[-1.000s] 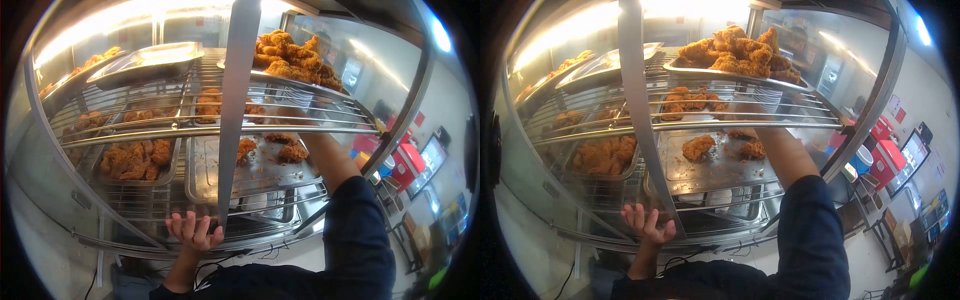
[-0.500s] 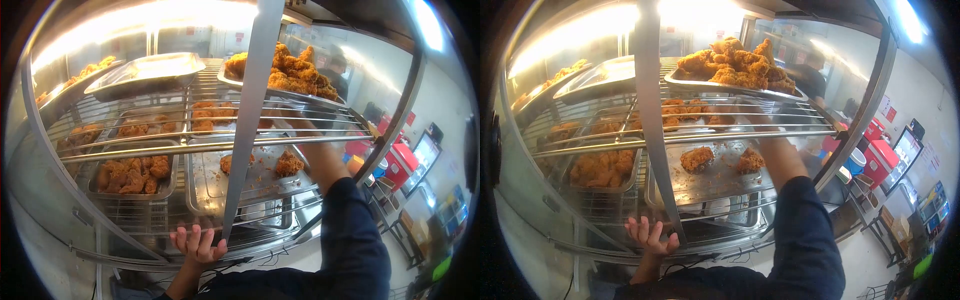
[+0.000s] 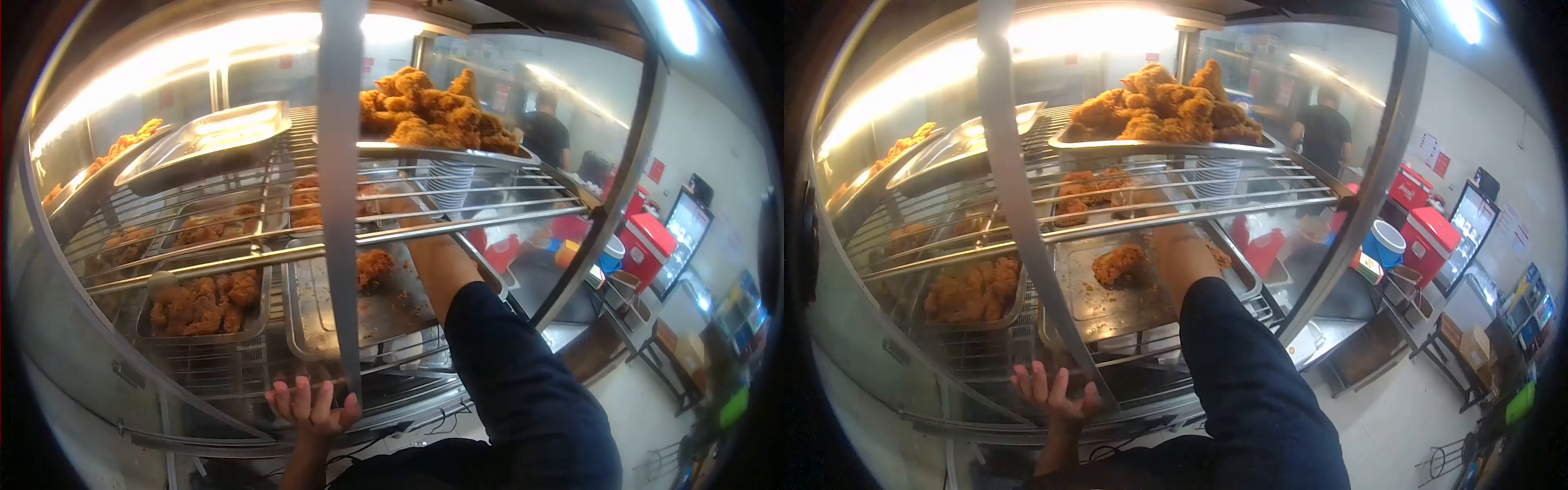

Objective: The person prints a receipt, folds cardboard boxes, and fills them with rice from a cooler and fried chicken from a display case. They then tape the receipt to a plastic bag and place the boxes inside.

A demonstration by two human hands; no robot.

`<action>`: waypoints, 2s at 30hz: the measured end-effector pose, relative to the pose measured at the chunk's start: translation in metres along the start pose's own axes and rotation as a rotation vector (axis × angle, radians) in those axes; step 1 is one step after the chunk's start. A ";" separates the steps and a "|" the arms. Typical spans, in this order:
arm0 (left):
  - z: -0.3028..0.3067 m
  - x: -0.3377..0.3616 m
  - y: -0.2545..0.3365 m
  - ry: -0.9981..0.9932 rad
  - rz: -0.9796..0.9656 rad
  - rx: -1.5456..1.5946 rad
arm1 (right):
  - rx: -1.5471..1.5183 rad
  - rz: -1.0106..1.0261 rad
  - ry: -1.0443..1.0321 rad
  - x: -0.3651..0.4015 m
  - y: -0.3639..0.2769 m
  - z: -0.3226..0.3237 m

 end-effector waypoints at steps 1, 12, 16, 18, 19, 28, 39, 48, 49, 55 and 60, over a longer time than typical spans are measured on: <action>0.000 -0.003 0.001 0.013 0.008 -0.004 | -0.022 0.031 0.034 0.006 -0.003 0.008; -0.032 -0.018 0.054 0.032 0.102 0.084 | -0.005 0.294 0.351 0.257 -0.009 0.140; -0.061 -0.021 0.096 -0.127 0.140 0.115 | -0.177 0.311 0.348 0.372 0.038 0.149; -0.062 -0.031 0.124 -0.206 0.154 0.168 | -0.221 0.339 0.370 0.414 0.061 0.146; -0.054 -0.039 0.137 -0.237 0.161 0.241 | -0.269 0.339 0.366 0.433 0.071 0.143; 0.119 0.047 0.196 -0.314 0.509 0.392 | -1.019 0.535 0.182 0.524 0.134 0.040; 0.580 0.226 0.238 0.004 1.024 -0.677 | -1.556 0.722 -0.736 0.665 -0.070 -0.002; 0.944 0.318 0.397 -0.134 1.195 -1.343 | -1.245 1.591 -0.909 1.022 -0.319 0.124; 0.966 0.320 0.408 -0.134 1.195 -1.338 | -1.179 1.643 -0.894 1.057 -0.341 0.125; 1.057 0.369 0.414 -0.488 1.450 -1.539 | -1.111 1.754 -0.696 1.198 -0.464 0.118; 1.083 0.402 0.376 -0.752 1.332 -1.465 | -0.850 1.520 -0.655 1.213 -0.510 0.120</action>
Point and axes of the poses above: each hand's wrist, its own x-axis away from the middle knuckle, its own z-axis out of the back of the hand, y = z × x, the point moved 8 cm from there along -x, towards the middle knuckle, and after that the axes turned 4 degrees about x, right-handed, at the moved point
